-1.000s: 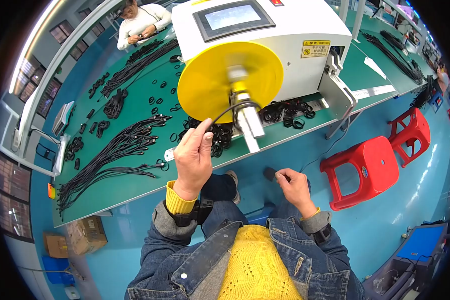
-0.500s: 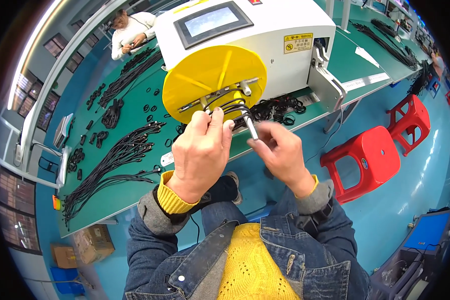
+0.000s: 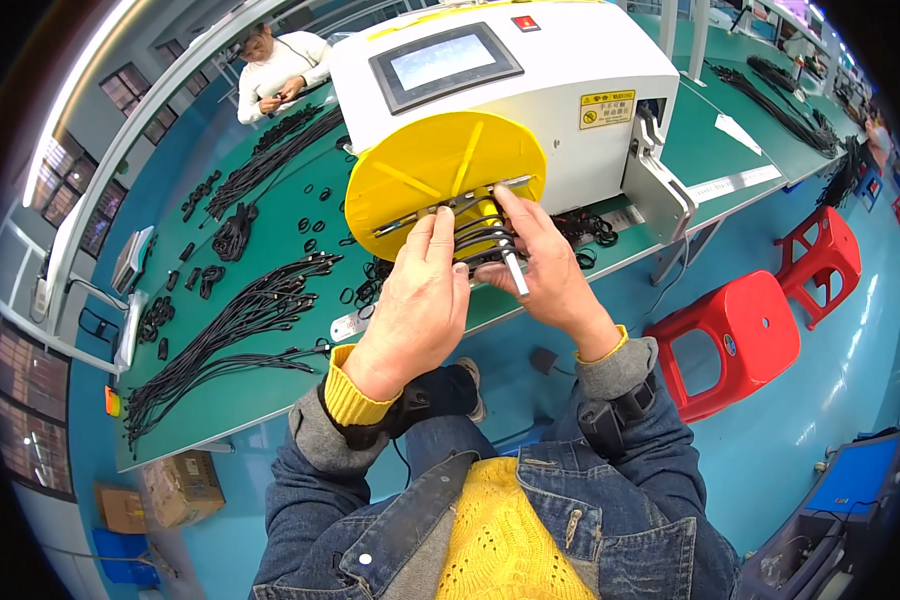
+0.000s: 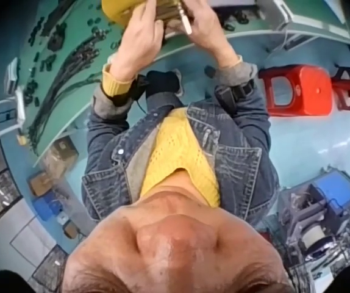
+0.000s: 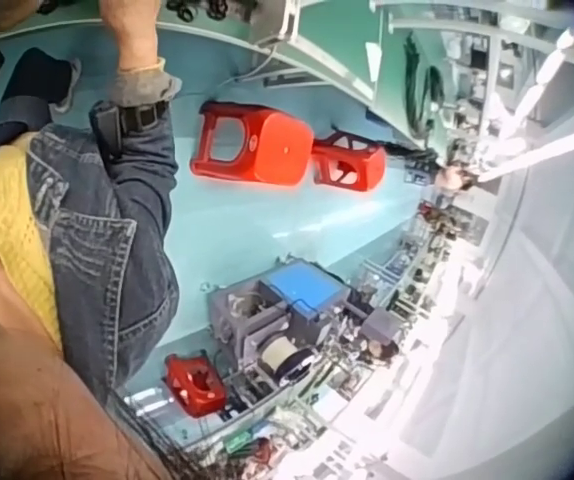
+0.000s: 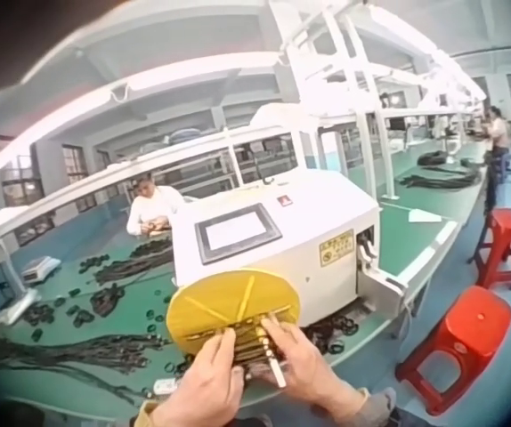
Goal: The person winds a cable around the pegs of a machine, removes the coiled cable, and secures it with a rubber band. They then place the finished cable onto the table and pick up another cable to repeat the process.
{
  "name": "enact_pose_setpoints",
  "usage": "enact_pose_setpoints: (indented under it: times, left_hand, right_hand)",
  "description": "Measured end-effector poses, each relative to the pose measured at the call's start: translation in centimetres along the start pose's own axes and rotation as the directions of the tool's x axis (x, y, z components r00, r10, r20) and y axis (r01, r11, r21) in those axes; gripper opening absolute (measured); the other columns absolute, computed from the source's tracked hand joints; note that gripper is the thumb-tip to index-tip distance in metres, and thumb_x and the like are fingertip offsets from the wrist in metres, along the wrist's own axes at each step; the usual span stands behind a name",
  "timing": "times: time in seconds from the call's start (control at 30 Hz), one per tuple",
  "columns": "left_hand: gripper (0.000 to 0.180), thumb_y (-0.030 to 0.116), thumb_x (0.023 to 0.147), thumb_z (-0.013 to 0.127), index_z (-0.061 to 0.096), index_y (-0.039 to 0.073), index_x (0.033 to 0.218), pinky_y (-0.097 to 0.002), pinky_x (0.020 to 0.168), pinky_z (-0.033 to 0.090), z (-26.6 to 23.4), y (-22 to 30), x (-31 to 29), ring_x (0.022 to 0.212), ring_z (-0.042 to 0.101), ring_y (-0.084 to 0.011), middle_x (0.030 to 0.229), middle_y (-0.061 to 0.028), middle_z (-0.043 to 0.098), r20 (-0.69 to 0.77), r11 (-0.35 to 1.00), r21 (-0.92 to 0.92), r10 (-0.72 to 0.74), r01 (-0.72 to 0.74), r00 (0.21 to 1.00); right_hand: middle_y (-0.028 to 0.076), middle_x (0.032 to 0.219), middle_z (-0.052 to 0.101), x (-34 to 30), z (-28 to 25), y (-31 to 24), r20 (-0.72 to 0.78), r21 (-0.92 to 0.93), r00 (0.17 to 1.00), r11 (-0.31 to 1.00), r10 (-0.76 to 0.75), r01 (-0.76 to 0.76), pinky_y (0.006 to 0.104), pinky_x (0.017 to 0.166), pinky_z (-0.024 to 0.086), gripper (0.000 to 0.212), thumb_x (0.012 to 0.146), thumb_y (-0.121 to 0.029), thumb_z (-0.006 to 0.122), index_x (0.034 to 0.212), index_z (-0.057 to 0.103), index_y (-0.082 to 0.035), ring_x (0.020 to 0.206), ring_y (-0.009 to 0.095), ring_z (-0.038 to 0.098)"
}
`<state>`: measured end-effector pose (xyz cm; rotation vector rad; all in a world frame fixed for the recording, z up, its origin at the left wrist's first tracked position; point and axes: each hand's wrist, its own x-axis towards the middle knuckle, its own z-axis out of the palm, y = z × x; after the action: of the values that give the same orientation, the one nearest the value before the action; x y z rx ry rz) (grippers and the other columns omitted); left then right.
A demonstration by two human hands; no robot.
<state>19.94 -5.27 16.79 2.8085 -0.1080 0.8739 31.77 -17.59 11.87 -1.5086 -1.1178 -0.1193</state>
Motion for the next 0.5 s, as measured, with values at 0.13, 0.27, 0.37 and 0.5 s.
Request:
enact_pose_setpoints:
  times: [0.13, 0.27, 0.37, 0.5]
  left_hand:
    - [0.045, 0.008, 0.084, 0.049, 0.037, -0.012, 0.122, -0.0457, 0.084, 0.041, -0.6, 0.8, 0.5, 0.094, 0.049, -0.0430, 0.105, -0.0287, 0.047, 0.079, 0.966, -0.221, -0.121, 0.136, 0.990]
    - [0.036, 0.008, 0.084, 0.049, 0.042, -0.008, 0.115, -0.0448, 0.082, 0.042, -1.0, 0.8, 1.5, 0.091, 0.049, -0.0424, 0.101, -0.0263, 0.048, 0.287, 0.964, -0.232, -0.064, 0.134, 0.956]
    - [0.028, 0.009, 0.083, 0.051, 0.046, -0.004, 0.107, -0.0445, 0.077, 0.042, -0.1, 1.7, 0.0, 0.088, 0.050, -0.0410, 0.097, -0.0236, 0.050, 0.118, 0.969, -0.222, -0.087, 0.111, 0.989]
    - [0.029, 0.011, 0.083, 0.053, 0.046, -0.004, 0.106, -0.0445, 0.074, 0.041, 0.5, 2.3, 0.3, 0.086, 0.050, -0.0398, 0.093, -0.0222, 0.051, -0.045, 0.995, -0.089, -0.053, 0.049, 0.998]
  right_hand:
    - [0.020, 0.101, 0.055, -1.2, 1.6, 0.1, -0.155, 0.189, 0.982, 0.979, 0.106, -0.075, 0.0357, 0.075, 0.050, 0.061, 0.070, -0.012, 0.074, 0.120, 0.043, 0.004, 0.089, 0.031, 0.060]
    - [0.017, 0.097, 0.059, -1.7, 1.9, -0.9, -0.306, -0.198, 0.950, 0.980, -0.063, 0.001, 0.0344, 0.073, 0.050, 0.047, 0.074, -0.005, 0.065, 0.117, 0.046, 0.000, 0.082, 0.031, 0.061]
    - [0.020, 0.093, 0.059, -1.5, 2.8, -0.9, -0.344, -0.211, 0.924, 0.973, -0.163, 0.093, 0.0376, 0.069, 0.049, 0.043, 0.075, -0.005, 0.061, 0.115, 0.046, -0.001, 0.079, 0.037, 0.059]
    - [0.021, 0.090, 0.059, -2.0, 2.5, -0.6, -0.323, -0.107, 0.945, 0.994, -0.038, 0.003, 0.0396, 0.067, 0.049, 0.044, 0.075, -0.006, 0.061, 0.115, 0.044, 0.000, 0.078, 0.040, 0.059]
